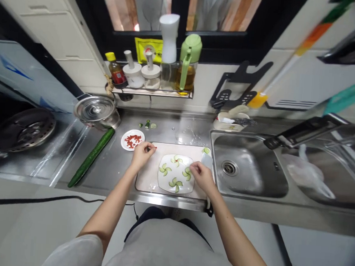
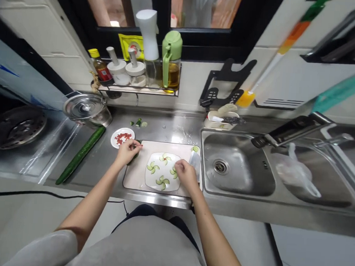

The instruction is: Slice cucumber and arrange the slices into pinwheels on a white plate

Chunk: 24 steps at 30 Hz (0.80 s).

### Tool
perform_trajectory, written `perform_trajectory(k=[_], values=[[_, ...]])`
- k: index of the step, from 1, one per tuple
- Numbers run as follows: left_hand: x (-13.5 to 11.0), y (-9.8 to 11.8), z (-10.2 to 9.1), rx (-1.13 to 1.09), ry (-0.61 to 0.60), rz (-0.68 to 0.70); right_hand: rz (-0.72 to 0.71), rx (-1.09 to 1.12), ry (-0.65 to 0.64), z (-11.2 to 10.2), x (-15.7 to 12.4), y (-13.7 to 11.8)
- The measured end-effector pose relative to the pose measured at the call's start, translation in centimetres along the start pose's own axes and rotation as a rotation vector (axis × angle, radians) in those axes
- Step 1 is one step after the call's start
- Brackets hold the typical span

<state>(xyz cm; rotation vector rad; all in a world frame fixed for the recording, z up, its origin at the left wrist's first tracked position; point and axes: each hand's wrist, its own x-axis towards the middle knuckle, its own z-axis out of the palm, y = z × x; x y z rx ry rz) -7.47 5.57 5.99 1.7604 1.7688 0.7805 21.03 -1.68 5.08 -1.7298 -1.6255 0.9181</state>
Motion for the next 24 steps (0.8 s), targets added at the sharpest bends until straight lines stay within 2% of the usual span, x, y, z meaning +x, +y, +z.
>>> perform_trajectory(k=[4, 9, 19, 24], values=[[-2.8, 4.4, 4.2, -0.044, -0.114, 0.12, -0.072, 0.015, -0.042, -0.2, 0.5, -1.3], [-4.8, 7.1, 7.7, -0.091, -0.206, 0.189, -0.089, -0.036, -0.086, -0.1, 0.6, -1.1], [-5.4, 7.5, 8.7, -0.043, -0.283, 0.219, -0.149, -0.06, -0.091, -0.3, 0.3, -0.3], [-5.2, 6.4, 9.7, -0.001, -0.297, 0.184, -0.074, -0.177, -0.123, -0.1, 0.3, 1.0]])
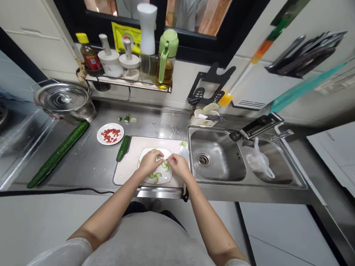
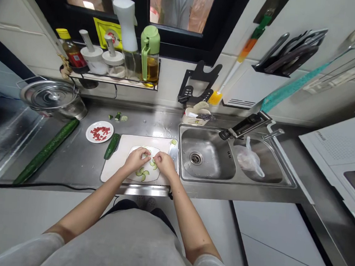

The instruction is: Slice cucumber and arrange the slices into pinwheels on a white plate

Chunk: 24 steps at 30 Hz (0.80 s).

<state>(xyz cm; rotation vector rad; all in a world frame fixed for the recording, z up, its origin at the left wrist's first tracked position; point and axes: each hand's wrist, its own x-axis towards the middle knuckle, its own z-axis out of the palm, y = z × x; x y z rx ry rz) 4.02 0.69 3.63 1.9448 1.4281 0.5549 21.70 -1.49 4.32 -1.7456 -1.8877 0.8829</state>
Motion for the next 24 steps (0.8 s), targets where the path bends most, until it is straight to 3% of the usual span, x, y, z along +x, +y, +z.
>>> perform_trajectory(k=[4, 10, 24], values=[[0.0, -0.7, 1.0, 0.09, -0.025, -0.099, 0.119, -0.109, -0.05, 1.1, -0.5, 1.2], [-0.2, -0.5, 2.3, 0.154, -0.083, -0.136, 0.238, -0.225, -0.074, 2.4, -0.8, 1.7], [0.6, 0.2, 4.3, 0.238, -0.175, -0.183, 0.255, -0.35, -0.111, 2.8, -0.8, 1.5]])
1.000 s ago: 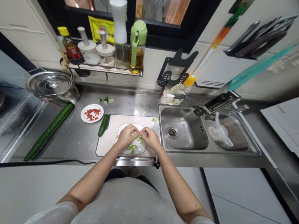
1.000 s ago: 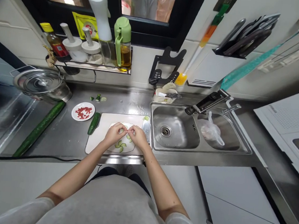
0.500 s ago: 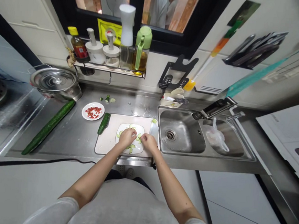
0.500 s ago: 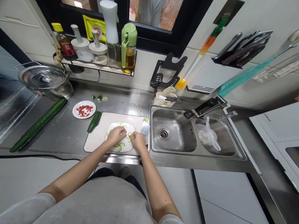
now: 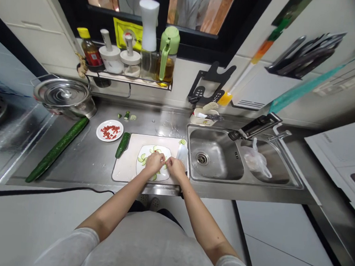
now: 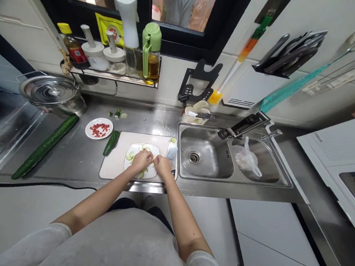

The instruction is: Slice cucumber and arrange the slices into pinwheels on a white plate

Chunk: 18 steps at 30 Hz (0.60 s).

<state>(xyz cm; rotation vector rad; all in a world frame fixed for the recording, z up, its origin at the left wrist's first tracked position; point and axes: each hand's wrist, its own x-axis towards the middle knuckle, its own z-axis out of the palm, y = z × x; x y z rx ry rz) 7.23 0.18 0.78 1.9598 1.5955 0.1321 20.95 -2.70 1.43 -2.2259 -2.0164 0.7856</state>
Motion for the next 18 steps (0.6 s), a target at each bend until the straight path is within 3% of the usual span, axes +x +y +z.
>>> perform_trajectory(k=[18], values=[[0.27, -0.14, 0.48, -0.002, -0.007, -0.013, 0.043, -0.022, -0.024, 0.15, 0.51, 0.17]])
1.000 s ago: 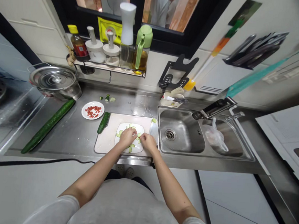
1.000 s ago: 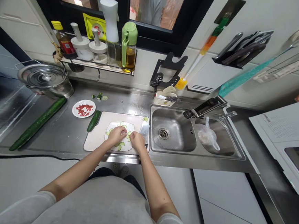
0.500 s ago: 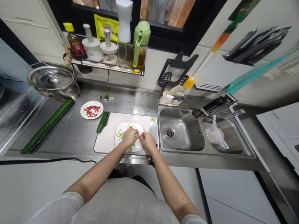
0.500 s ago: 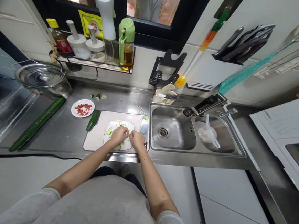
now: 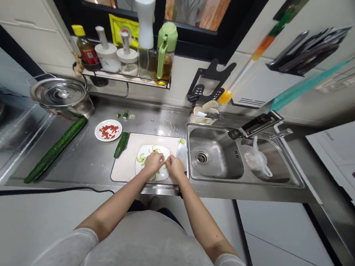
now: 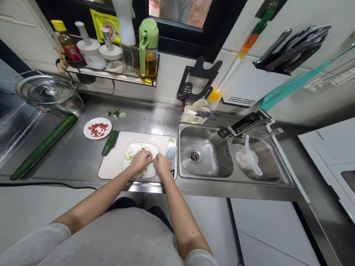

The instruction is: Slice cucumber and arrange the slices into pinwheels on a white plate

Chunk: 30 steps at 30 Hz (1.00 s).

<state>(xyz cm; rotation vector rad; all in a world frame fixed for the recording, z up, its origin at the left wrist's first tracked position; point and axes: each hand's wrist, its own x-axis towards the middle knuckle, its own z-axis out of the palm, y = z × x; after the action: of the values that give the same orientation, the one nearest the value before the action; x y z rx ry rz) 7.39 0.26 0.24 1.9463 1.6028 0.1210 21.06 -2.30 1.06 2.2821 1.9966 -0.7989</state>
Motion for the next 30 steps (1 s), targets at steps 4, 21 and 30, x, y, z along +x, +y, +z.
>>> perform_trajectory(k=[4, 21, 30], values=[[0.0, -0.1, 0.0, 0.0, -0.008, -0.005, 0.006, -0.006, -0.008, -0.1, 0.0, -0.3], [-1.2, -0.9, -1.5, -0.254, 0.112, -0.019, 0.016, 0.282, 0.158, -1.1, -0.2, 0.8], [-3.8, -4.9, -4.0, -0.424, 0.293, -0.128, -0.035, 0.437, 0.297, -0.6, -1.2, 2.4]])
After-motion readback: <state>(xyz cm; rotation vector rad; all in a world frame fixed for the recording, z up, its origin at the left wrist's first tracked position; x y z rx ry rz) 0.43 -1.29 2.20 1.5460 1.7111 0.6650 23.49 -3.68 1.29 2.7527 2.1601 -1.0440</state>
